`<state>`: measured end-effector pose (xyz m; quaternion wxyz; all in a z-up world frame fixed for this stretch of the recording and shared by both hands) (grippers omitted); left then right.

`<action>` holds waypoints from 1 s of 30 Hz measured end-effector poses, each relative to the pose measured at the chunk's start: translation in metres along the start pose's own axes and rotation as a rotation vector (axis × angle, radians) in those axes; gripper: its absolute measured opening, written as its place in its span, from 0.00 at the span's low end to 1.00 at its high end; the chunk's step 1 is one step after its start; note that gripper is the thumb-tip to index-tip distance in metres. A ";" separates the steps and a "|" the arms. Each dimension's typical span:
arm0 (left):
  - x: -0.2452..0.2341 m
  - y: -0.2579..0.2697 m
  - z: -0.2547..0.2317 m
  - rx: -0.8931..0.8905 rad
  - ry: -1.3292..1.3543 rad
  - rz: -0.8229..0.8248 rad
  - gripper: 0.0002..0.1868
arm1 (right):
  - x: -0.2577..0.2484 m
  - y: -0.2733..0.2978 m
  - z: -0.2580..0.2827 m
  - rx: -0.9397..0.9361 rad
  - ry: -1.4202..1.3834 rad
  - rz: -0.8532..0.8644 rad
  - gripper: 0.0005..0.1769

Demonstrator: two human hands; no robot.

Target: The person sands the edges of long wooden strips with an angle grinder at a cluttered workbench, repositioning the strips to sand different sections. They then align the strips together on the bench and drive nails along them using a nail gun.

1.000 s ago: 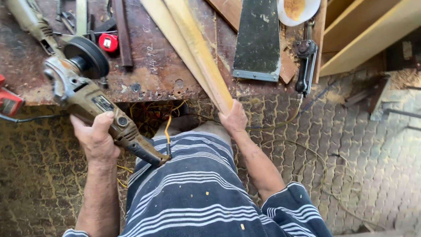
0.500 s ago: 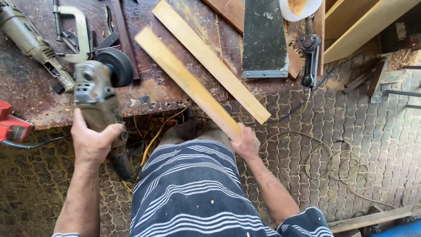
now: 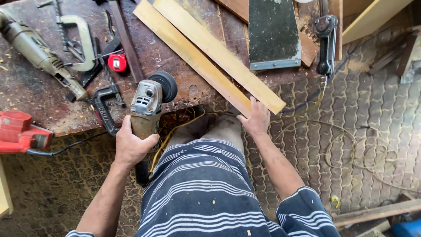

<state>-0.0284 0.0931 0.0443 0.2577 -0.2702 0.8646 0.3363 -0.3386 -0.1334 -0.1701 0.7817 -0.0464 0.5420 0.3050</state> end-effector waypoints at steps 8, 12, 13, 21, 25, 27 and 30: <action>0.019 -0.041 -0.025 0.245 0.324 -0.038 0.36 | -0.034 0.062 0.138 -0.112 -0.759 0.370 0.41; 0.037 -0.066 -0.047 0.386 0.911 -0.085 0.37 | -0.068 0.053 0.229 -0.116 -0.926 0.494 0.46; 0.036 -0.067 -0.046 0.388 0.915 -0.067 0.37 | -0.068 0.051 0.227 -0.102 -0.925 0.481 0.46; 0.056 -0.063 -0.075 0.336 1.098 -0.142 0.44 | -0.058 0.046 0.222 -0.241 -0.512 0.116 0.46; 0.090 -0.083 -0.023 0.196 1.005 -0.275 0.40 | -0.028 0.043 0.212 -0.188 -0.466 0.155 0.46; 0.102 -0.083 -0.006 0.235 1.061 -0.300 0.41 | -0.008 0.042 0.200 -0.160 -0.361 0.223 0.33; 0.107 -0.076 -0.011 0.310 1.041 -0.341 0.42 | -0.014 0.038 0.194 -0.208 -0.241 0.308 0.35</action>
Point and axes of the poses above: each hand's wrist, its own y-axis away from the middle knuckle, its own x-axis out of the palm, z = x × y, the point moved 1 cm from there along -y, towards the middle knuckle, and after that the axes turned 4 degrees about z, right-handed, at the moved point
